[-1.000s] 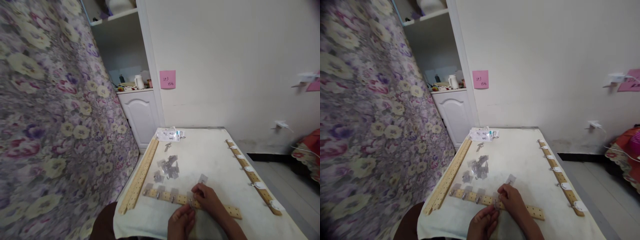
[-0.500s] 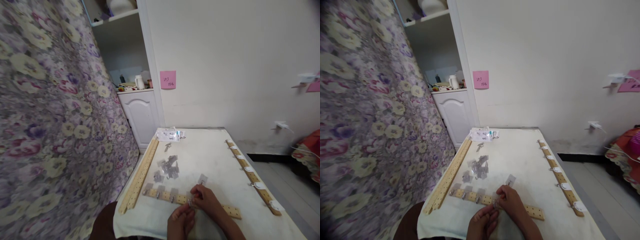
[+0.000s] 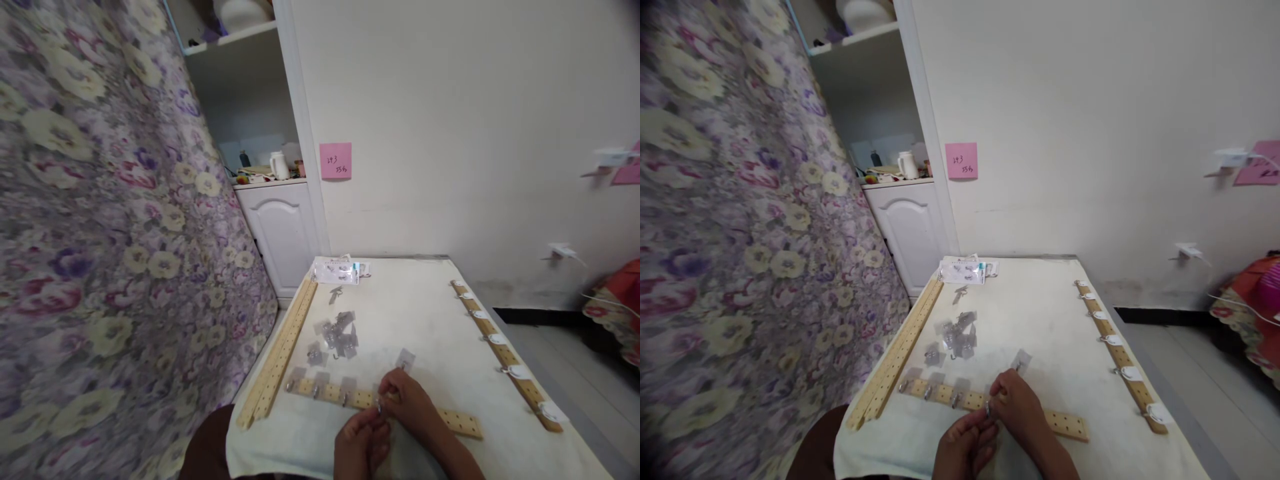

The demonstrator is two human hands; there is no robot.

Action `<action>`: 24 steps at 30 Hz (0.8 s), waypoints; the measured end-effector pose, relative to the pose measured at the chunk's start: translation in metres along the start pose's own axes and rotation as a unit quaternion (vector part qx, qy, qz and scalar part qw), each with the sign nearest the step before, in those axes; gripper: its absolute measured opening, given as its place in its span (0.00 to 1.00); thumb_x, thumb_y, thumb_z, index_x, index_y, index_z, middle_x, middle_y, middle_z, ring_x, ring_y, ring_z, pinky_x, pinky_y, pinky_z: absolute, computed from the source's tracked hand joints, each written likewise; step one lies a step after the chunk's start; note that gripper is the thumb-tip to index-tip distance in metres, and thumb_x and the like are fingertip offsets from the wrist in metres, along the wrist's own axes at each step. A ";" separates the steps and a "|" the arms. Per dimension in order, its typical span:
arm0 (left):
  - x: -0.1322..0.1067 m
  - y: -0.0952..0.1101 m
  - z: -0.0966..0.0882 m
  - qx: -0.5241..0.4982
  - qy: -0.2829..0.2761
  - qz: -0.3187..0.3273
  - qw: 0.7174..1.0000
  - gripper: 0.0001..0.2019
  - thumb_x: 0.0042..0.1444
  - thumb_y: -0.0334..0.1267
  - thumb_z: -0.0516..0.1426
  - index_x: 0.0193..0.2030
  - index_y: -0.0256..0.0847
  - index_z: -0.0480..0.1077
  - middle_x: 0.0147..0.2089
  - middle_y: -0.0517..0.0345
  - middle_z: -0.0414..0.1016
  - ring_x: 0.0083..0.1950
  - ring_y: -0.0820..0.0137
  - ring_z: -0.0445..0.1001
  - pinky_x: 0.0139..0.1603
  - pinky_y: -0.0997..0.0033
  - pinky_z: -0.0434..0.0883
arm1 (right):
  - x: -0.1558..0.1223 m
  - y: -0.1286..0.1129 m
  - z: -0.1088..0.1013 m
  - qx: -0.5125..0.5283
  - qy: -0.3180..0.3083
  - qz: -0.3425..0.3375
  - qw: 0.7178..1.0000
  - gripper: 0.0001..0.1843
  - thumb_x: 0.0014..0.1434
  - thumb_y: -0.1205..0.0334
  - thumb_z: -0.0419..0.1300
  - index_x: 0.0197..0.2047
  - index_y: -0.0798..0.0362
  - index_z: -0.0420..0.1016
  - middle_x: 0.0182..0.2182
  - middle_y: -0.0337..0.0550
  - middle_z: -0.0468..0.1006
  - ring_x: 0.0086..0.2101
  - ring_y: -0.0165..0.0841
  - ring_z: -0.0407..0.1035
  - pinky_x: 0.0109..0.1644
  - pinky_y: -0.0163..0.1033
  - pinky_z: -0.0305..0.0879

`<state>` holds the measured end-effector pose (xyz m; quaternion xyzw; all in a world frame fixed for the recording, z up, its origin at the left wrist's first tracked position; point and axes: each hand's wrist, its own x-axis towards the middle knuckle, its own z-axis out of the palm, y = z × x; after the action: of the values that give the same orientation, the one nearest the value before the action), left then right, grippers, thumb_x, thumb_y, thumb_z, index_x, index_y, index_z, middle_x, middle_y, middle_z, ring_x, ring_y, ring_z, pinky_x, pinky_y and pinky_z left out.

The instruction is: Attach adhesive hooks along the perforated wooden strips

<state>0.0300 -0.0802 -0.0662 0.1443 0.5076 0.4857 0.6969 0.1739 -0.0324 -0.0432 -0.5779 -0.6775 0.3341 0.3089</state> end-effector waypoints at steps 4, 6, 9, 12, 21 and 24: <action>-0.001 0.002 0.000 0.013 0.006 0.003 1.000 0.14 0.41 0.33 0.61 0.38 0.37 0.68 0.37 0.49 0.79 0.35 0.65 0.78 0.28 0.73 0.69 | -0.001 -0.003 0.000 -0.007 0.008 0.002 1.000 0.06 0.45 0.65 0.55 0.29 0.51 0.70 0.32 0.38 0.71 0.35 0.32 0.67 0.40 0.35 0.59; -0.002 0.003 0.000 0.023 0.009 0.001 1.000 0.14 0.41 0.35 0.61 0.36 0.38 0.66 0.36 0.50 0.79 0.33 0.66 0.78 0.27 0.74 0.68 | -0.001 -0.003 0.001 -0.010 0.015 0.004 1.000 0.05 0.45 0.65 0.55 0.29 0.50 0.70 0.32 0.38 0.71 0.35 0.32 0.67 0.40 0.35 0.59; -0.004 0.004 0.000 0.036 0.014 0.003 0.999 0.12 0.42 0.35 0.60 0.34 0.40 0.62 0.33 0.54 0.78 0.31 0.67 0.78 0.26 0.75 0.67 | 0.000 -0.002 0.002 -0.016 0.018 0.012 1.000 0.05 0.46 0.64 0.55 0.29 0.50 0.70 0.32 0.38 0.71 0.35 0.32 0.67 0.40 0.35 0.59; -0.006 0.005 0.002 0.045 0.018 0.008 0.999 0.12 0.43 0.34 0.59 0.33 0.41 0.60 0.31 0.56 0.78 0.29 0.69 0.77 0.26 0.75 0.66 | 0.001 -0.002 0.002 -0.019 0.007 0.020 1.000 0.04 0.45 0.64 0.56 0.28 0.50 0.70 0.32 0.38 0.71 0.35 0.32 0.67 0.40 0.35 0.59; -0.006 0.003 0.000 0.060 -0.002 0.019 0.998 0.12 0.43 0.37 0.59 0.33 0.41 0.59 0.31 0.58 0.77 0.28 0.70 0.76 0.26 0.74 0.66 | -0.002 -0.004 0.002 -0.042 0.004 0.020 0.999 0.05 0.46 0.65 0.55 0.29 0.49 0.69 0.32 0.37 0.71 0.34 0.31 0.66 0.37 0.33 0.58; -0.005 0.003 -0.001 0.061 -0.010 0.022 0.998 0.13 0.42 0.38 0.59 0.33 0.42 0.59 0.30 0.58 0.77 0.28 0.70 0.76 0.26 0.74 0.66 | -0.002 -0.003 0.003 -0.044 0.004 0.021 0.999 0.06 0.45 0.66 0.55 0.29 0.49 0.69 0.32 0.37 0.71 0.34 0.31 0.66 0.37 0.33 0.58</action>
<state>0.0277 -0.0836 -0.0617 0.2026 0.5264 0.4677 0.6805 0.1696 -0.0348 -0.0429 -0.6065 -0.6779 0.3079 0.2791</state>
